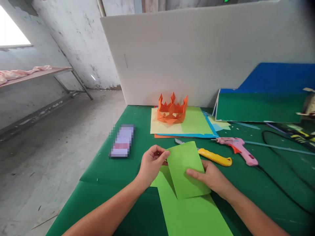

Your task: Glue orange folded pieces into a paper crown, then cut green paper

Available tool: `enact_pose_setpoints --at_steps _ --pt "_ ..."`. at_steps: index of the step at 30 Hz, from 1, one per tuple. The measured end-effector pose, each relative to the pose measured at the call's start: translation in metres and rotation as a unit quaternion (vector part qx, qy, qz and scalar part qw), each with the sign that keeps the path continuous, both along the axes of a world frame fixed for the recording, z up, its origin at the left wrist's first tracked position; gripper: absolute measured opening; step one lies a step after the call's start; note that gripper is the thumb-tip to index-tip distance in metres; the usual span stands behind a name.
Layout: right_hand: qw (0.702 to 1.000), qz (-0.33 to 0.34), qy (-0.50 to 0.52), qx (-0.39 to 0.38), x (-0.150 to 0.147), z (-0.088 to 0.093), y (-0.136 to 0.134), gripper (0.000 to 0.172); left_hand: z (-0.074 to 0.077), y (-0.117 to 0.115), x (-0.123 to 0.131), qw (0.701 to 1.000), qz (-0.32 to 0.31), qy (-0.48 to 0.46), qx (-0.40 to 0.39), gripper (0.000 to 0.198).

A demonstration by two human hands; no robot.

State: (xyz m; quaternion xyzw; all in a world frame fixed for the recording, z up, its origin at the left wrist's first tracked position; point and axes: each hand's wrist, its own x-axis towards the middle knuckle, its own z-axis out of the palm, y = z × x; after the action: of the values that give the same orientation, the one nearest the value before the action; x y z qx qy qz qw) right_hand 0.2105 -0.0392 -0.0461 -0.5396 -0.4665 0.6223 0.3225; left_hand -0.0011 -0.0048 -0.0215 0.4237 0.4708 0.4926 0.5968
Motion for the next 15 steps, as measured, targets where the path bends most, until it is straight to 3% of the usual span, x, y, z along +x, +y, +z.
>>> enact_pose_setpoints --at_steps 6,15 --pt "0.994 -0.068 0.088 0.013 0.0 0.008 0.0 0.046 0.0 -0.005 0.002 0.999 -0.04 -0.003 -0.021 0.039" --pt "0.98 -0.137 0.14 -0.023 0.001 0.011 0.005 0.028 -0.002 -0.007 0.006 0.996 -0.082 0.015 -0.013 0.038"
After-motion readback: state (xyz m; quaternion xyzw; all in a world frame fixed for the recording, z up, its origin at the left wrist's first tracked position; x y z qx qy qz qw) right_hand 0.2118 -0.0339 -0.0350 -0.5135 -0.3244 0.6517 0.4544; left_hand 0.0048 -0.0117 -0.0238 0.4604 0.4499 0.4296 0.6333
